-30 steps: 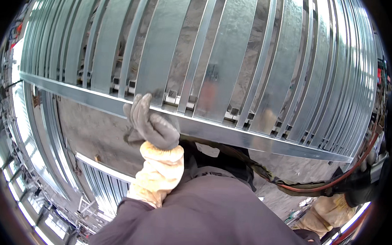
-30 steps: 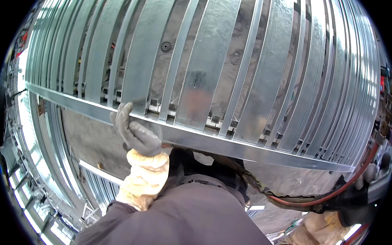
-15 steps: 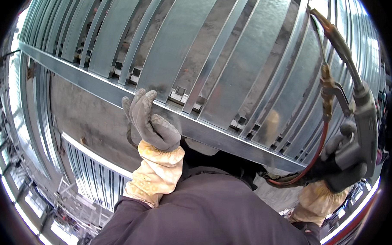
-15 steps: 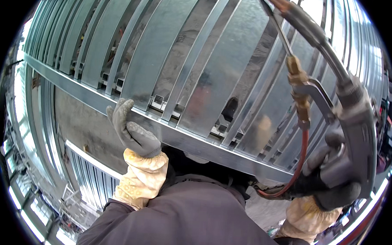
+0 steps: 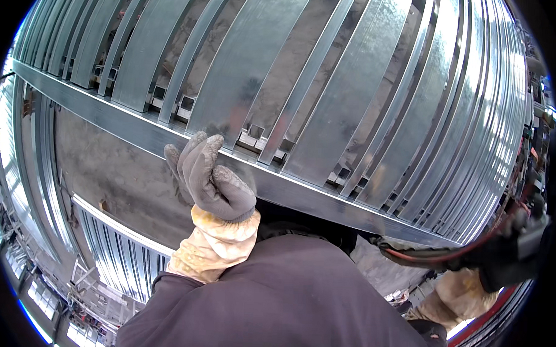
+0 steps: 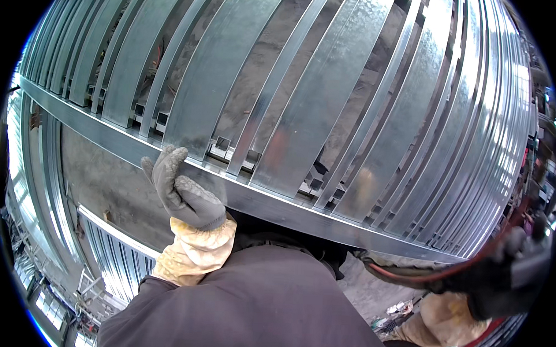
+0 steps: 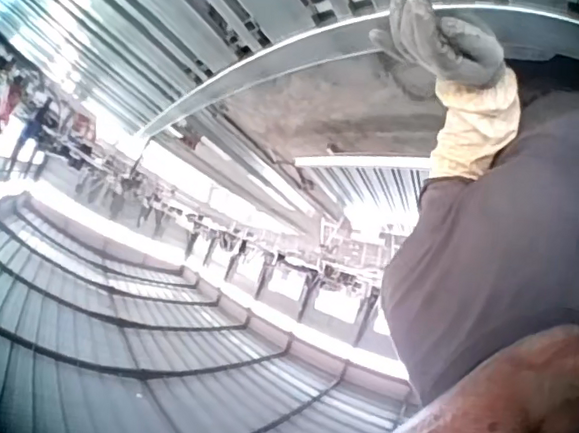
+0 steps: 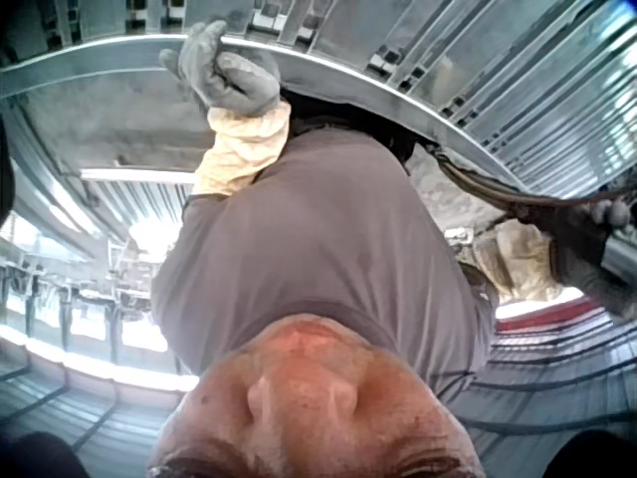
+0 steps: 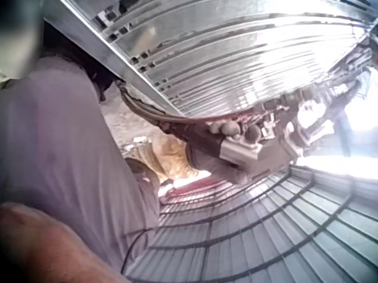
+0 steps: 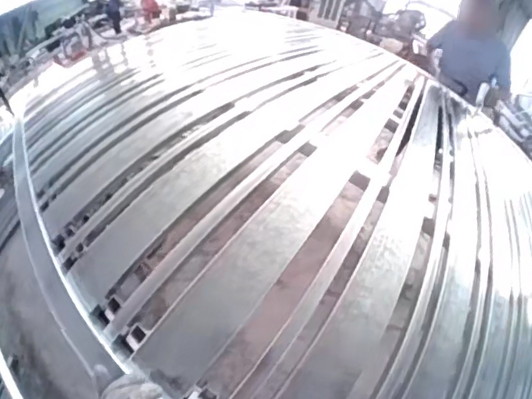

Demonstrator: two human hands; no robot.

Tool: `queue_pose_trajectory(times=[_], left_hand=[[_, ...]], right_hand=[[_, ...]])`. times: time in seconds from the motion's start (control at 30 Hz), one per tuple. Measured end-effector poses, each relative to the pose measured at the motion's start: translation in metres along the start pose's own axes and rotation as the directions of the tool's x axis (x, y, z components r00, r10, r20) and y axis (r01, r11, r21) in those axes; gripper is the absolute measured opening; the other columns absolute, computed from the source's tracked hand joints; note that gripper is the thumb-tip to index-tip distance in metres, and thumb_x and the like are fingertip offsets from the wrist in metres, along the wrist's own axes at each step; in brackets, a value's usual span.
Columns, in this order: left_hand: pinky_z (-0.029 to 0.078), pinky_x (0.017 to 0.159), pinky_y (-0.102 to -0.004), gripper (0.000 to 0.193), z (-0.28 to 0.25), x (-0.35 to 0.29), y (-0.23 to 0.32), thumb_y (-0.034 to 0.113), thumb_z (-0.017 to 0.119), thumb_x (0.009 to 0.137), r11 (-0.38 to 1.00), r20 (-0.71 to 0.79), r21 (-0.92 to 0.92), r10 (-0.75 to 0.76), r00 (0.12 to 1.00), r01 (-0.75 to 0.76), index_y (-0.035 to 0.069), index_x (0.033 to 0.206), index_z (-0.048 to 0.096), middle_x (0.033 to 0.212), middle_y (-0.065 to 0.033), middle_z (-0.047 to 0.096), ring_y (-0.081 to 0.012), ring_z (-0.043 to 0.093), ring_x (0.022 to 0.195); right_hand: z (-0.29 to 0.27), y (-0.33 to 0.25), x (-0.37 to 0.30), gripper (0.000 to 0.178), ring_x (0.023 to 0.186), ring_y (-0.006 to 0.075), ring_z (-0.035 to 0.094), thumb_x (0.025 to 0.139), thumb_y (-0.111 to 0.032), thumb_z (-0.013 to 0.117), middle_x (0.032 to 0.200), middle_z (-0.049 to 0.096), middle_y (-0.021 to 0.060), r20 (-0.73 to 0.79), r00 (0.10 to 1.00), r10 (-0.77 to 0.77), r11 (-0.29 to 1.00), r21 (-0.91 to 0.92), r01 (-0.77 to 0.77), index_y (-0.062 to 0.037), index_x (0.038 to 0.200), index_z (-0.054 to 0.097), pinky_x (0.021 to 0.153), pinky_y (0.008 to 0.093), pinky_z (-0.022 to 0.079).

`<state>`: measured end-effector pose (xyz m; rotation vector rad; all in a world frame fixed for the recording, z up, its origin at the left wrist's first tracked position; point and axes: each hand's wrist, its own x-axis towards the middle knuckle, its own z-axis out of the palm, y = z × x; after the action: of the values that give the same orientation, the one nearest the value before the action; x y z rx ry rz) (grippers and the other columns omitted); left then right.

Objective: The person positions and aligns metal bars onto a slatted metal frame, then uses a measuring tape to check dimensions. The person continues to adjust the bars and secure them in place within a workshop environment.

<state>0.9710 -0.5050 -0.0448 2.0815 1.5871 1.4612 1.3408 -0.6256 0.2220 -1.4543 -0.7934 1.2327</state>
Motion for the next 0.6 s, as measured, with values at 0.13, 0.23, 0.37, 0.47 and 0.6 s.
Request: queue_pose_trajectory(times=[0.13, 0.23, 0.37, 0.47, 0.6], left_hand=[[0.023, 0.124, -0.0524, 0.028, -0.004, 0.003, -0.004, 0.014, 0.039, 0.105, 0.999, 0.048, 0.007, 0.037, 0.998, -0.037, 0.002, 0.124, 0.055, 0.110, -0.0087, 0.070, -0.0273, 0.065, 0.115], [0.024, 0.125, -0.0532, 0.030, -0.003, 0.008, -0.005, 0.010, 0.040, 0.102, 0.994, 0.096, 0.080, 0.070, 0.993, -0.078, 0.001, 0.129, 0.049, 0.108, -0.0100, 0.069, -0.0287, 0.065, 0.112], [0.022, 0.125, -0.0532, 0.030, -0.017, 0.007, -0.005, 0.012, 0.041, 0.102, 0.994, 0.161, 0.072, 0.070, 0.984, -0.082, 0.001, 0.130, 0.047, 0.110, -0.0118, 0.068, -0.0298, 0.064, 0.113], [0.019, 0.126, -0.0536, 0.029, -0.012, 0.007, -0.009, 0.013, 0.042, 0.102, 0.997, 0.162, 0.058, 0.047, 0.986, -0.057, 0.003, 0.128, 0.049, 0.109, -0.0110, 0.069, -0.0292, 0.064, 0.112], [0.018, 0.126, -0.0532, 0.029, -0.013, 0.008, -0.006, 0.018, 0.046, 0.101, 0.995, 0.201, 0.097, 0.013, 0.979, -0.033, 0.005, 0.125, 0.053, 0.108, -0.0098, 0.069, -0.0283, 0.063, 0.114]], right_hand=[[-0.002, -0.030, 0.003, 0.101, 0.103, 0.0309, 0.067, 0.090, -0.054, 0.070, 0.117, 0.063, 0.0221, 0.056, 0.998, 0.034, 0.998, 0.046, -0.037, 0.0046, 0.155, 0.018, 0.087, 0.0426, 0.059], [0.000, -0.024, 0.023, 0.102, 0.105, 0.0318, 0.066, 0.090, -0.054, 0.070, 0.119, 0.063, 0.0230, 0.076, 0.997, 0.024, 0.998, 0.058, -0.029, 0.0040, 0.155, 0.019, 0.089, 0.0438, 0.057], [0.001, -0.012, 0.052, 0.102, 0.108, 0.0329, 0.065, 0.089, -0.056, 0.070, 0.122, 0.061, 0.0242, 0.100, 0.995, 0.029, 0.996, 0.080, -0.037, 0.0033, 0.156, 0.020, 0.092, 0.0455, 0.055], [-0.002, -0.006, 0.073, 0.102, 0.110, 0.0338, 0.064, 0.089, -0.056, 0.070, 0.124, 0.061, 0.0250, 0.124, 0.992, 0.025, 0.994, 0.098, -0.038, 0.0027, 0.156, 0.021, 0.095, 0.0467, 0.054], [-0.011, -0.003, 0.090, 0.103, 0.113, 0.0349, 0.062, 0.089, -0.058, 0.070, 0.126, 0.059, 0.0262, 0.165, 0.985, 0.047, 0.988, 0.137, -0.070, 0.0020, 0.157, 0.022, 0.097, 0.0483, 0.052]])
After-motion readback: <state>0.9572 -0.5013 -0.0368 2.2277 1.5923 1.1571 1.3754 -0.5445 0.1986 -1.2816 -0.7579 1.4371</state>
